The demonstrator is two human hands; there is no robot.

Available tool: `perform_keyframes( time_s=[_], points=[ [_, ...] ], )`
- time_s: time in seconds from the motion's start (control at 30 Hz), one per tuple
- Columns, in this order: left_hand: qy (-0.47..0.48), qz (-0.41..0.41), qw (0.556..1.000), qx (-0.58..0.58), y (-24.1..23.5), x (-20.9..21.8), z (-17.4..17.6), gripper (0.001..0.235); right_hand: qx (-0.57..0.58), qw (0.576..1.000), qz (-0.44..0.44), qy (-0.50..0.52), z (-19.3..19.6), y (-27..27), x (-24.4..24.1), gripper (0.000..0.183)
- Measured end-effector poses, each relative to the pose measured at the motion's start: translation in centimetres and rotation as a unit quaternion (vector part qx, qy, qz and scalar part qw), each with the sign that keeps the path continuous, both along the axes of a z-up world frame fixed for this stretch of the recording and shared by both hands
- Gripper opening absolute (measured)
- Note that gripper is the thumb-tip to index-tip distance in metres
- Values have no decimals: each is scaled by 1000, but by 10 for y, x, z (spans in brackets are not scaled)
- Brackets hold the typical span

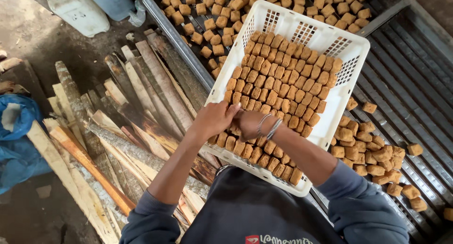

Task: The person picks small brown food cubes from a metal slatted tray and places them into a white plastic basket. They arrange the cubes in neat rows within the basket, repeating the process as the tray empties.

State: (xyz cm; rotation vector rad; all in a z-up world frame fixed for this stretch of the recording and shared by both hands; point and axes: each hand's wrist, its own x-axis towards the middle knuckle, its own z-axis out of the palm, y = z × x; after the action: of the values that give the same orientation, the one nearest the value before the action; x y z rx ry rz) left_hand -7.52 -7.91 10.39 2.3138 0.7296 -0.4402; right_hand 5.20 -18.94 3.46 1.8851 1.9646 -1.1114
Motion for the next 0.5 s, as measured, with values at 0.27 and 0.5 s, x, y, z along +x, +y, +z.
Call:
perform_keyframes(
  time_s=[0.27, 0.5],
  points=[
    [64, -32, 997, -27, 3, -3, -24, 103, 116, 975, -145, 120, -28, -6, 4, 26],
    [33, -193, 977, 89, 6, 5, -20, 42, 218, 934, -245, 143, 18, -27, -17, 29]
  ],
)
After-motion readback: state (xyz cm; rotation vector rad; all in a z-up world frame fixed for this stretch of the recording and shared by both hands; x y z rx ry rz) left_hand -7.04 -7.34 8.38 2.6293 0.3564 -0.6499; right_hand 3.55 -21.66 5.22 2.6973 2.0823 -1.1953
